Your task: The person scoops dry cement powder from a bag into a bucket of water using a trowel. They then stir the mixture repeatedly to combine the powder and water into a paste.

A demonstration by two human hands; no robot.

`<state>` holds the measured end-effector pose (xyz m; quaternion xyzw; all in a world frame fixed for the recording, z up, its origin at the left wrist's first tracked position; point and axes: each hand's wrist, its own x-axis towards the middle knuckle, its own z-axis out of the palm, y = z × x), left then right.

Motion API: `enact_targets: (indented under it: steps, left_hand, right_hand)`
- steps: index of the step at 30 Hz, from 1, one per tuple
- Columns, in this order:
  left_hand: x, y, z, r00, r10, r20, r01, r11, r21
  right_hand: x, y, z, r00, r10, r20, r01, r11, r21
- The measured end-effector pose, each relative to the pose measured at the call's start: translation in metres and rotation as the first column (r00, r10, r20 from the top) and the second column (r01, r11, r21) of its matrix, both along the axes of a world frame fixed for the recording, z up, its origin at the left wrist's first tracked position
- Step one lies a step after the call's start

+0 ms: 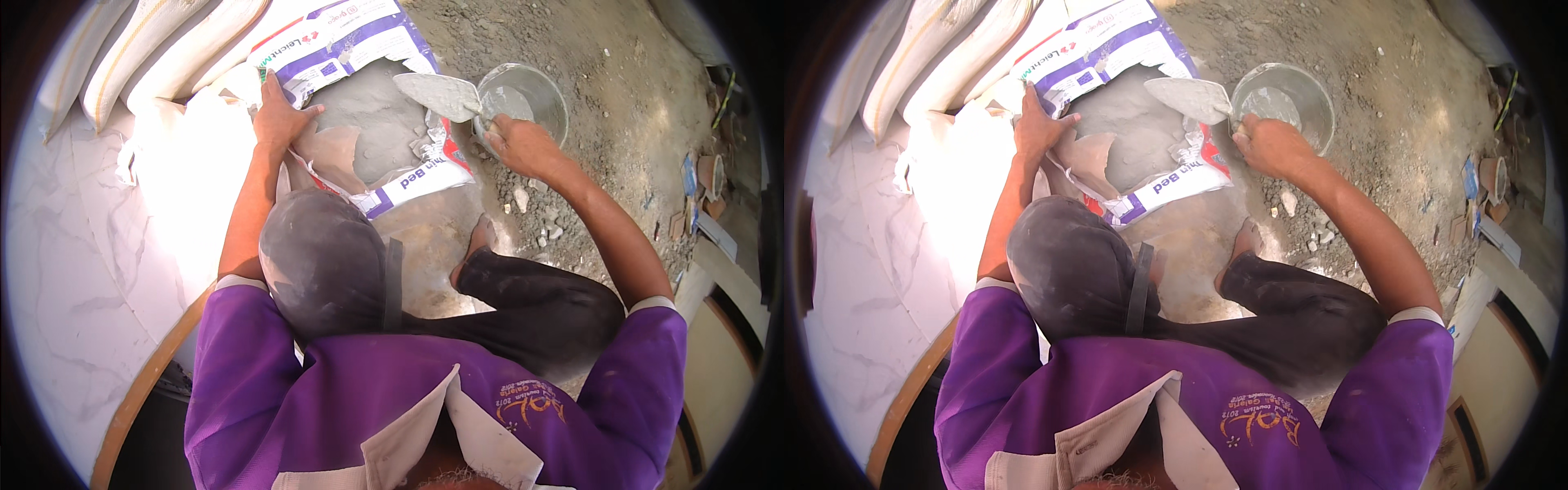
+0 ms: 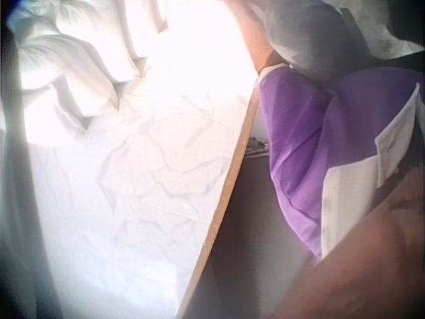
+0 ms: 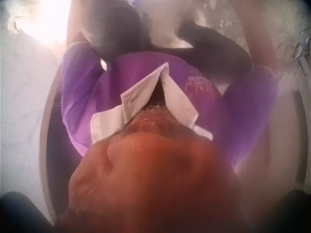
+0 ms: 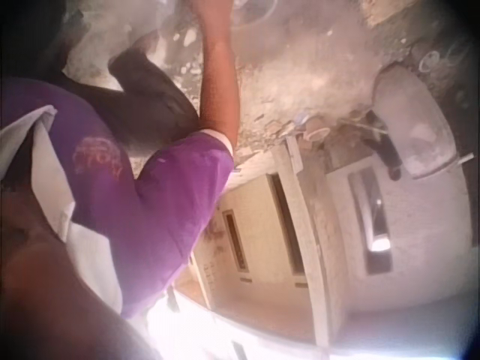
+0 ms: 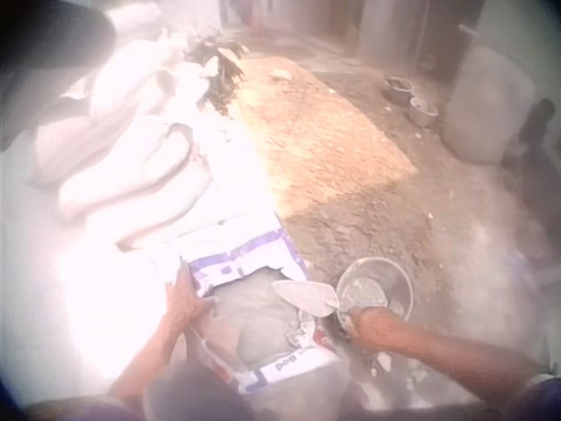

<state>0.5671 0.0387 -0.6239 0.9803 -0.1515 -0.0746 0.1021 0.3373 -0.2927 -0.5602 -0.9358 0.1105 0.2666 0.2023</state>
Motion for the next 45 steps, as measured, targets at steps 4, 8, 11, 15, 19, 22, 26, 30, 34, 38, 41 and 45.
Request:
enact_targets:
  steps: [4,8,11,15,19,22,26,30,34,38,41,45]
  left_hand:
    - [0.013,-0.017,-0.007,0.973,0.126,-0.195,-0.124,0.992,0.024]
    - [0.026,-0.015,-0.021,0.991,0.083,-0.109,-0.088,0.995,-0.036]
    - [0.018,-0.008,-0.029,0.998,0.065,-0.02,-0.067,0.989,-0.132]
    - [0.011,-0.002,-0.027,0.998,0.045,-0.034,-0.051,0.973,-0.224]
    - [0.006,0.001,-0.027,0.998,0.054,-0.039,-0.063,0.952,-0.299]
    - [0.005,0.007,-0.026,0.994,0.089,-0.07,-0.108,0.932,-0.346]
    - [0.005,0.014,-0.031,0.973,0.122,-0.195,-0.187,0.912,-0.364]
    - [0.008,0.018,-0.039,0.984,0.115,-0.138,-0.159,0.914,-0.372]
    - [0.007,0.026,-0.031,0.962,0.122,-0.244,-0.216,0.888,-0.406]
    - [0.01,0.026,-0.022,0.966,0.048,-0.252,-0.158,0.886,-0.436]
    - [0.016,0.03,-0.025,0.969,0.025,-0.246,-0.126,0.905,-0.406]
    - [0.017,0.019,-0.022,0.985,0.055,-0.164,-0.099,0.957,-0.272]
  right_hand:
    - [0.061,0.059,-0.061,0.999,0.041,0.0,-0.041,0.999,0.023]
    - [0.101,0.094,-0.128,0.952,-0.182,0.248,0.196,0.98,-0.031]
    - [0.119,0.123,-0.152,0.92,-0.295,0.258,0.293,0.955,0.047]
    - [0.128,0.162,-0.154,0.897,-0.405,0.177,0.371,0.908,0.196]
    - [0.122,0.184,-0.16,0.893,-0.441,0.089,0.405,0.875,0.266]
    - [0.116,0.188,-0.166,0.914,-0.4,0.065,0.363,0.879,0.309]
    - [0.106,0.201,-0.179,0.942,-0.333,0.04,0.292,0.873,0.391]
    - [0.091,0.212,-0.198,0.929,0.037,0.368,-0.167,0.93,0.327]
    - [0.093,0.204,-0.161,0.825,-0.387,-0.412,0.564,0.505,0.654]
    - [0.085,0.169,-0.156,0.827,-0.369,-0.423,0.56,0.484,0.672]
    - [0.082,0.145,-0.141,0.85,-0.338,-0.405,0.527,0.557,0.641]
    - [0.081,0.118,-0.097,0.865,-0.282,-0.416,0.491,0.651,0.58]
